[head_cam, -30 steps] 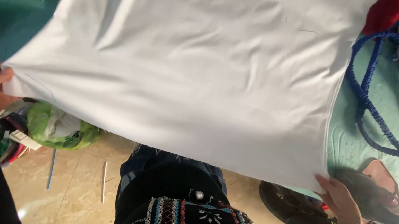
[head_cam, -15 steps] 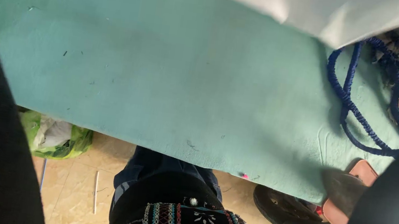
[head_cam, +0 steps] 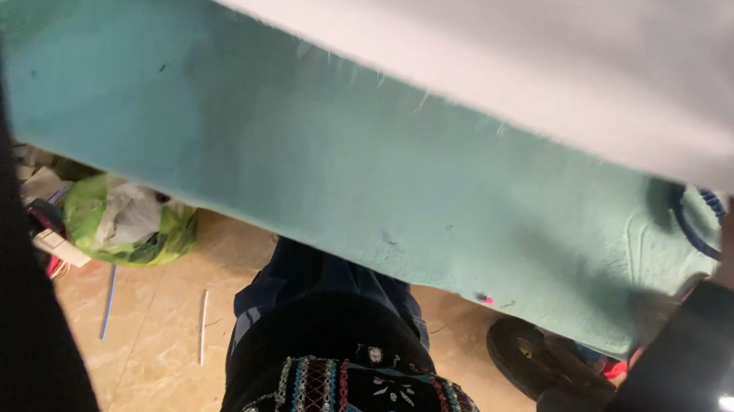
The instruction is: Ironing a piece of white fabric on a work table using a steam iron
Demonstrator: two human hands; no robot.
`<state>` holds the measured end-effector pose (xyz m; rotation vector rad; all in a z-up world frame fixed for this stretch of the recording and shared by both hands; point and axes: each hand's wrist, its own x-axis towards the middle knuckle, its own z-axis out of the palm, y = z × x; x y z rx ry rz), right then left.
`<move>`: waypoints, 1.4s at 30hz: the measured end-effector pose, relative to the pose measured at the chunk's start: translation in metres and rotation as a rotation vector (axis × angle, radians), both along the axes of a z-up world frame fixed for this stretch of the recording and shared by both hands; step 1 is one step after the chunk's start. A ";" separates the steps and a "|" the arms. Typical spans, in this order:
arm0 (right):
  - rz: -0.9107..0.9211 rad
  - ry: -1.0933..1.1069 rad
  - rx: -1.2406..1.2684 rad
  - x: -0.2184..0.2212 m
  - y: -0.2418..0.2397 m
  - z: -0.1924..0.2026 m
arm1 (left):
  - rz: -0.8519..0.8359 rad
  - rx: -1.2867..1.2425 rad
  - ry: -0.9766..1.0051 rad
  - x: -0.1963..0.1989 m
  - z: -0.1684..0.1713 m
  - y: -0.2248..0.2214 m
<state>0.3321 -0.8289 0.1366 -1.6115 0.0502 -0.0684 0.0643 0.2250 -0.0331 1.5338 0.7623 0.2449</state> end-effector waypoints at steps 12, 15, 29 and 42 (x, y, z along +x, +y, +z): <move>-0.219 0.467 -0.369 -0.134 0.015 -0.082 | -0.193 0.351 0.186 -0.104 0.080 -0.208; 0.450 -0.422 -1.351 -0.148 -0.067 -0.092 | -0.213 0.359 0.311 -0.119 0.091 -0.203; -0.149 0.423 -0.690 -0.196 -0.015 -0.102 | -0.239 0.452 0.423 -0.167 0.060 -0.222; -0.141 0.040 -1.262 -0.225 0.142 -0.094 | -0.102 1.165 0.105 -0.117 0.037 -0.387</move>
